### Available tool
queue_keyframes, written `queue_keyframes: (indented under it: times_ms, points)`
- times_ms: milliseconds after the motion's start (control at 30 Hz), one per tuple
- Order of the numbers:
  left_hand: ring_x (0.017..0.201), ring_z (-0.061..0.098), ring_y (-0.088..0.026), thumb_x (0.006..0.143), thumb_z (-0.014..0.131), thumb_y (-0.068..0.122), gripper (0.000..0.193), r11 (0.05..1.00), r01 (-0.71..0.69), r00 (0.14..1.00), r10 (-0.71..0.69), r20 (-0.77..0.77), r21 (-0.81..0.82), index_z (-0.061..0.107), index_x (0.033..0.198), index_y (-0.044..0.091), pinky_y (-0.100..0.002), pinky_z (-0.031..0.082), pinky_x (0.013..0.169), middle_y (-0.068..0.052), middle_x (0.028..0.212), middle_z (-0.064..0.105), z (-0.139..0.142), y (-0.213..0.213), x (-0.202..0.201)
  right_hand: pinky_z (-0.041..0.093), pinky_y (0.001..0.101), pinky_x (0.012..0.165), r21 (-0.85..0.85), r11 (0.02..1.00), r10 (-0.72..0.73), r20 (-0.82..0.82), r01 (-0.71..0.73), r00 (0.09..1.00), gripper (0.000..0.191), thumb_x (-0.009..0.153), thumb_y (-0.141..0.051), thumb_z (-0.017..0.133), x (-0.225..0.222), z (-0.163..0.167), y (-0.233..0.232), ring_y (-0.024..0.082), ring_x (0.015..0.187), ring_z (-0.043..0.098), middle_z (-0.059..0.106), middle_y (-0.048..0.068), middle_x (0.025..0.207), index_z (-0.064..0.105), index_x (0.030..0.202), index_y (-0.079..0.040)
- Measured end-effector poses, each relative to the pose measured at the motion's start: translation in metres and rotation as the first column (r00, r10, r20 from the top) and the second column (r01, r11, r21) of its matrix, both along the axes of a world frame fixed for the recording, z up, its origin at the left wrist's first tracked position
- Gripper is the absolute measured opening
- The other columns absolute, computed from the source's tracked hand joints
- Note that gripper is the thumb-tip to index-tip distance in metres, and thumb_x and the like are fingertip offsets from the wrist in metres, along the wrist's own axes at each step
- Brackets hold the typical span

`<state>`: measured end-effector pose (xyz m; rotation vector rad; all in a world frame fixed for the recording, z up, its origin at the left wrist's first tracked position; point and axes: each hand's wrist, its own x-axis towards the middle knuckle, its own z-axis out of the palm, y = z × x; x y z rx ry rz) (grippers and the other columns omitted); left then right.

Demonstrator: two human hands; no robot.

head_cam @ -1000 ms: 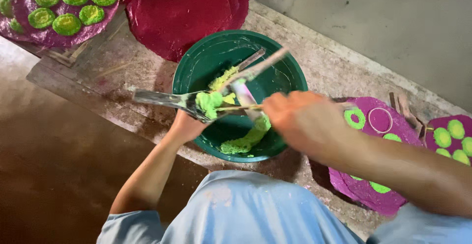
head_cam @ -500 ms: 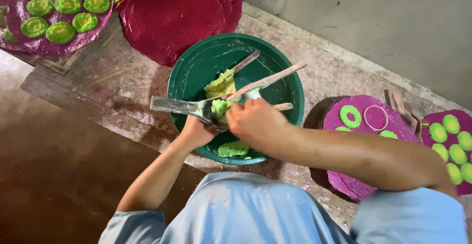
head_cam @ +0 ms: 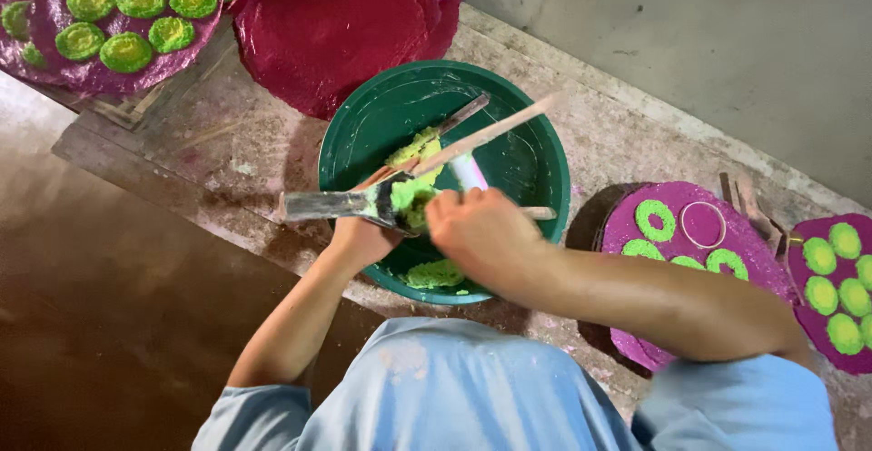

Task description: The person scoops green dough from a large green basin into a wooden hand press, then squeezes the press to extrude ring-shaped dough pieces onto round purple boards, adding each piece beside the others and repeating across several boards.

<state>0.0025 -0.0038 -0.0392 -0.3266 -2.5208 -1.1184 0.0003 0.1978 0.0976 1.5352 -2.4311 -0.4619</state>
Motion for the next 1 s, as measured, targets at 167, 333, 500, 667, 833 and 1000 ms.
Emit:
queue_keyframes:
  times_ms: [167,333,500,667,833,1000]
  points:
    - [0.106,0.07,-0.025,0.087,0.075,0.021,0.054,0.84,-0.147,0.989,0.13,0.07,0.522,0.057,0.136,0.005,-0.039,0.058,0.092,-0.008,0.117,0.069,0.002,-0.012,-0.003,0.054,0.0462,0.063,-0.238,0.861,-0.32,0.435,0.45,0.842,0.027,0.096,-0.018,0.066,-0.009,0.042,0.043,0.036,0.078,0.07,0.071,0.012,0.096,0.068,0.121,-0.007]
    - [0.118,0.067,-0.037,0.083,0.08,0.018,0.049,0.898,-0.417,0.857,0.339,-0.387,-0.139,0.066,0.127,0.005,-0.045,0.056,0.096,-0.017,0.139,0.067,0.017,-0.002,-0.009,0.058,0.0402,0.095,-0.731,0.586,0.223,0.559,0.348,0.799,0.044,0.096,0.002,0.06,-0.019,-0.053,0.013,0.037,0.112,0.07,0.068,0.024,0.125,0.057,0.139,-0.001]
    - [0.116,0.066,-0.041,0.082,0.08,0.022,0.06,0.947,-0.321,0.909,0.314,-0.275,0.02,0.057,0.133,-0.003,-0.048,0.056,0.094,-0.018,0.138,0.062,0.031,-0.009,-0.014,0.055,0.0395,0.097,-0.622,0.593,0.297,0.759,0.511,0.579,0.047,0.098,0.003,0.06,-0.008,-0.102,0.037,0.03,0.114,0.071,0.069,0.025,0.126,0.056,0.144,-0.003]
    - [0.125,0.054,-0.048,0.085,0.08,0.029,0.044,0.879,-0.384,0.911,0.311,-0.271,-0.283,0.07,0.123,0.01,-0.053,0.052,0.1,-0.027,0.161,0.034,0.036,-0.001,-0.015,0.047,0.0412,0.069,-0.222,0.542,0.0,0.965,0.811,0.264,0.049,0.107,-0.004,0.055,-0.033,-0.077,0.047,0.03,0.066,0.048,0.056,0.04,0.091,0.054,0.155,-0.013]
    - [0.126,0.05,-0.04,0.083,0.077,0.027,0.052,0.857,-0.398,0.917,0.378,-0.127,-0.327,0.066,0.129,0.004,-0.052,0.052,0.097,-0.026,0.162,0.029,0.035,0.006,-0.025,0.055,0.036,0.068,-0.557,0.598,0.162,0.788,0.577,0.594,0.048,0.099,-0.001,0.06,-0.02,-0.095,0.032,0.026,0.07,0.064,0.068,0.026,0.098,0.057,0.146,-0.008]
    - [0.112,0.062,-0.02,0.098,0.064,0.01,0.038,0.755,-0.226,0.955,0.296,-0.012,0.615,0.06,0.136,0.012,-0.038,0.053,0.101,-0.011,0.123,0.063,0.015,-0.029,-0.04,0.057,0.0445,0.078,-0.549,0.734,0.142,0.701,0.401,0.699,0.039,0.097,-0.009,0.063,-0.007,-0.131,0.056,0.037,0.093,0.071,0.072,0.02,0.111,0.065,0.135,-0.007]
